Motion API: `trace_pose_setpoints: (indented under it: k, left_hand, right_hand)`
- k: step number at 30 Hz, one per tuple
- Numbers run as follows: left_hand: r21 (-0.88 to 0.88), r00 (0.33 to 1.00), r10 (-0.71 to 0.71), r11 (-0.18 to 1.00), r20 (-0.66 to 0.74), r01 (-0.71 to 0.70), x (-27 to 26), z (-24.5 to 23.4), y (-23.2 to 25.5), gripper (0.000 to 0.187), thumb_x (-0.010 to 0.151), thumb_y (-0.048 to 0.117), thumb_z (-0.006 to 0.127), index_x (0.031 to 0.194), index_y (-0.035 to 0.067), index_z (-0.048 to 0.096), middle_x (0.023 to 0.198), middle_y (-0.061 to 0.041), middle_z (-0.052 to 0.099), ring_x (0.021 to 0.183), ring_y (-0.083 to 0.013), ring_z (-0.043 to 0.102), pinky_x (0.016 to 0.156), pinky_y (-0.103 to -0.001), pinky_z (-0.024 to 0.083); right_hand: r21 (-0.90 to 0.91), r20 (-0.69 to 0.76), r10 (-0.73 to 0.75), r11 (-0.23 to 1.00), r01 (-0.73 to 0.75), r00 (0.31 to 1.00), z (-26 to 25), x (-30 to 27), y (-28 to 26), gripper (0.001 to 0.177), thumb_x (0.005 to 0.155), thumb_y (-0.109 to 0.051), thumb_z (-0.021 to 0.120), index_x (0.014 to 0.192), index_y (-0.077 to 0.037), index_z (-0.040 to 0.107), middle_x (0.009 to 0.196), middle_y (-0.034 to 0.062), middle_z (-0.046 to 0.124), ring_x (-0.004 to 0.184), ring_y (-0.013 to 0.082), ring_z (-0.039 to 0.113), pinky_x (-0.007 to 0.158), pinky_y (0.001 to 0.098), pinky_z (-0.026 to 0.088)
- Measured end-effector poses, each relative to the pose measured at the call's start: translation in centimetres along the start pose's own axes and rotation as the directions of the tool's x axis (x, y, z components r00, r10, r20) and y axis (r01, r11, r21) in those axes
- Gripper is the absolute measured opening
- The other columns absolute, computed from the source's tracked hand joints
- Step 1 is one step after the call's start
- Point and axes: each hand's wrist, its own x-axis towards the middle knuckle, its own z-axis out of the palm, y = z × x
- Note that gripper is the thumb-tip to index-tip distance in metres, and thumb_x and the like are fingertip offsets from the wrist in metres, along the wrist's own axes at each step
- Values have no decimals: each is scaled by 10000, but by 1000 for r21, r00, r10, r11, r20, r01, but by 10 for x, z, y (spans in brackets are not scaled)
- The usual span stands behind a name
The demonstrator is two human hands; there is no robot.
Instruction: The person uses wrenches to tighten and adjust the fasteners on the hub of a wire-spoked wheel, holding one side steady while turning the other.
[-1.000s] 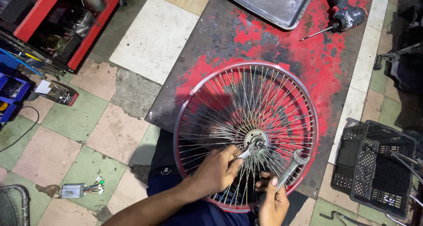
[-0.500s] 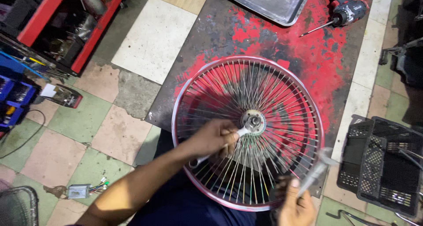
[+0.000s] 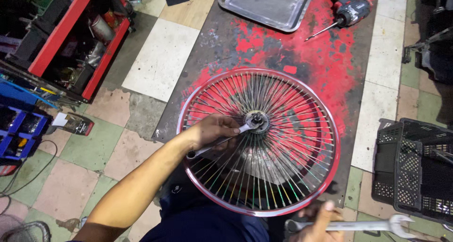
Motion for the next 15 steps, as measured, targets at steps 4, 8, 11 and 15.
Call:
trace_pose_setpoints:
  k: [4,8,11,15]
  left_hand:
    - [36,1000,18,999,-19,-17,-4,-1,2,86,972,60,619,981,3,682,706,-93,663,473,-106,537,425,-253,414]
    - [0,994,72,997,77,-72,-1,-7,-3,99,998,49,609,967,-17,676,727,-89,666,500,-106,554,444,-251,426]
    - [1,997,62,998,56,-62,3,-8,-2,80,965,41,610,954,1,678,717,-90,674,478,-109,545,429,-249,419]
    - [40,999,32,999,-26,-31,-11,5,6,96,981,57,609,975,-20,666,702,-68,661,490,-102,544,417,-254,407]
  right_hand:
    - [53,37,191,980,-192,981,-8,-8,-8,337,1021,-124,642,742,-86,456,709,117,599,503,142,517,423,275,404]
    - [205,77,131,968,-145,988,-10,-10,9,500,1071,-76,718,696,-107,388,627,82,513,511,125,466,426,263,362]
    - [135,81,303,941,-311,950,-3,-19,15,396,1045,-133,684,736,-99,439,620,115,556,419,150,486,380,271,377]
    - [174,139,431,876,-450,892,12,-17,-6,306,987,-169,640,733,-76,498,625,141,642,379,147,510,337,272,377]
